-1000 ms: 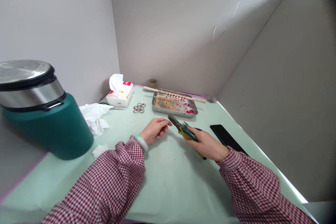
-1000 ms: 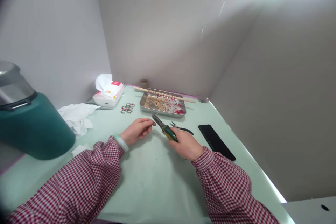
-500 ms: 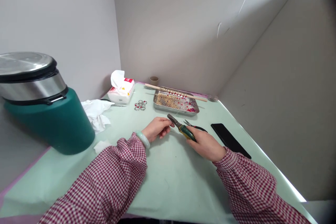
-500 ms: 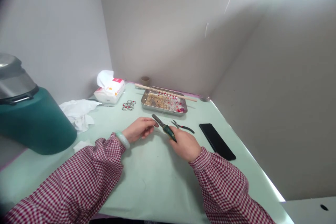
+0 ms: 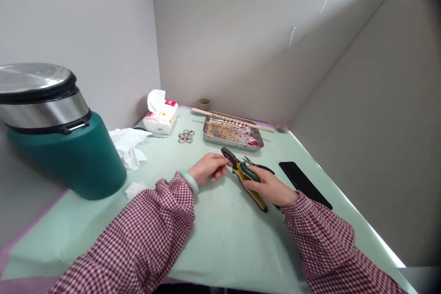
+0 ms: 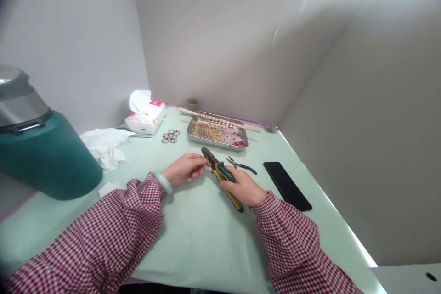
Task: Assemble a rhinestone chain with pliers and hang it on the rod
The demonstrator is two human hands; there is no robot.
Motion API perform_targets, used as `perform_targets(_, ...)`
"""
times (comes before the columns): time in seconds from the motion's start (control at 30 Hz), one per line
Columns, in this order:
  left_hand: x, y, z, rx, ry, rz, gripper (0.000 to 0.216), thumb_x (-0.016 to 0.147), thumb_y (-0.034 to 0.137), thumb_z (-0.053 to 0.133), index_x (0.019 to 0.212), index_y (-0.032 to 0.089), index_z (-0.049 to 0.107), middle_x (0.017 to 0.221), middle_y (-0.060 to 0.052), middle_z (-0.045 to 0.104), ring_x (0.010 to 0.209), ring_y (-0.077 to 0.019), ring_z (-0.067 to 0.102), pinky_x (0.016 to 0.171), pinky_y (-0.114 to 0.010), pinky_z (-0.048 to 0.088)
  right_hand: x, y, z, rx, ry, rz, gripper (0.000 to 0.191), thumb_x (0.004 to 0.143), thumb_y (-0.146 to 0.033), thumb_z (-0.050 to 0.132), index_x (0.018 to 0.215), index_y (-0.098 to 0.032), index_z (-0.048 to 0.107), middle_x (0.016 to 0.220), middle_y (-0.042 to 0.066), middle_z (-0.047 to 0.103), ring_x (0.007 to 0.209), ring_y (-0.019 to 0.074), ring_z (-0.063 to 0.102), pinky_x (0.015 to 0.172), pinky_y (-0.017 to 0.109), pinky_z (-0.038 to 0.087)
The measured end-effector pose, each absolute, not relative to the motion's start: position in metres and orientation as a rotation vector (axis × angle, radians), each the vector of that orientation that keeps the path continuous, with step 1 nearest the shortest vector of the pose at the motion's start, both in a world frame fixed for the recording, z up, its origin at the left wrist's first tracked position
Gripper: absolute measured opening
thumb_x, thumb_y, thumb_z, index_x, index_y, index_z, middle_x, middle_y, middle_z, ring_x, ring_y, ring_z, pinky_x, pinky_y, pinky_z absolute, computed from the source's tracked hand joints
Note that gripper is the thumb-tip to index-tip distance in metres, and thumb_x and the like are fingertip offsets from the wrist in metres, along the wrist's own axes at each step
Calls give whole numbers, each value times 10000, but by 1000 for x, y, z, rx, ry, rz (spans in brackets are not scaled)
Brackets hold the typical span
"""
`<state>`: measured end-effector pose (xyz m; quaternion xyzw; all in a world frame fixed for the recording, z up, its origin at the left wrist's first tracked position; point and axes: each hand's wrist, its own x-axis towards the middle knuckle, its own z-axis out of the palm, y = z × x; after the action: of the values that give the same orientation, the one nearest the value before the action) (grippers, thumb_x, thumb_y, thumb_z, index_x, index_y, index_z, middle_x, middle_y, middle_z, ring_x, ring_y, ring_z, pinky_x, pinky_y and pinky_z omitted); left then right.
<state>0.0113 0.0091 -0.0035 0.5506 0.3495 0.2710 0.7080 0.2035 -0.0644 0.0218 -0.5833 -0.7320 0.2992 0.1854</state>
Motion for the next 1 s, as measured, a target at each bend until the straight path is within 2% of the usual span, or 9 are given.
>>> perform_targets(0.3,11,11,-9,1215,758,578,187,814,248,481,807,114,611,498,35,494,327,-44,333,294,-173,229,205,-66,24,-1618,-2074,912,213,792,-258,489,976,-175,558,849,21,567,768,169,512,714,293,428)
perform_targets(0.53,11,12,-9,1219,773,565,192,809,258,487,807,112,612,492,35,488,326,-44,330,298,-174,232,202,-69,25,-1652,-2105,824,193,794,-246,473,958,-173,546,810,15,558,721,161,500,668,280,413)
perform_targets(0.7,10,12,-8,1247,787,560,226,812,307,502,814,114,618,501,51,456,322,-32,297,295,-173,189,202,-70,20,-1638,-2098,799,221,794,-248,470,984,-170,552,844,22,580,765,171,527,702,283,422)
perform_targets(0.83,10,11,-9,1271,810,573,197,789,289,535,814,115,622,505,58,449,325,-26,284,299,-171,182,200,-70,19,-1667,-2106,746,266,800,-248,465,1041,-177,553,895,35,607,795,185,550,725,297,424)
perform_targets(1.0,11,10,-9,1258,836,577,164,805,270,512,807,131,599,499,60,446,327,-31,282,309,-175,177,199,-70,20,-1695,-2132,693,248,805,-256,463,1022,-180,556,868,34,615,759,186,554,695,301,424)
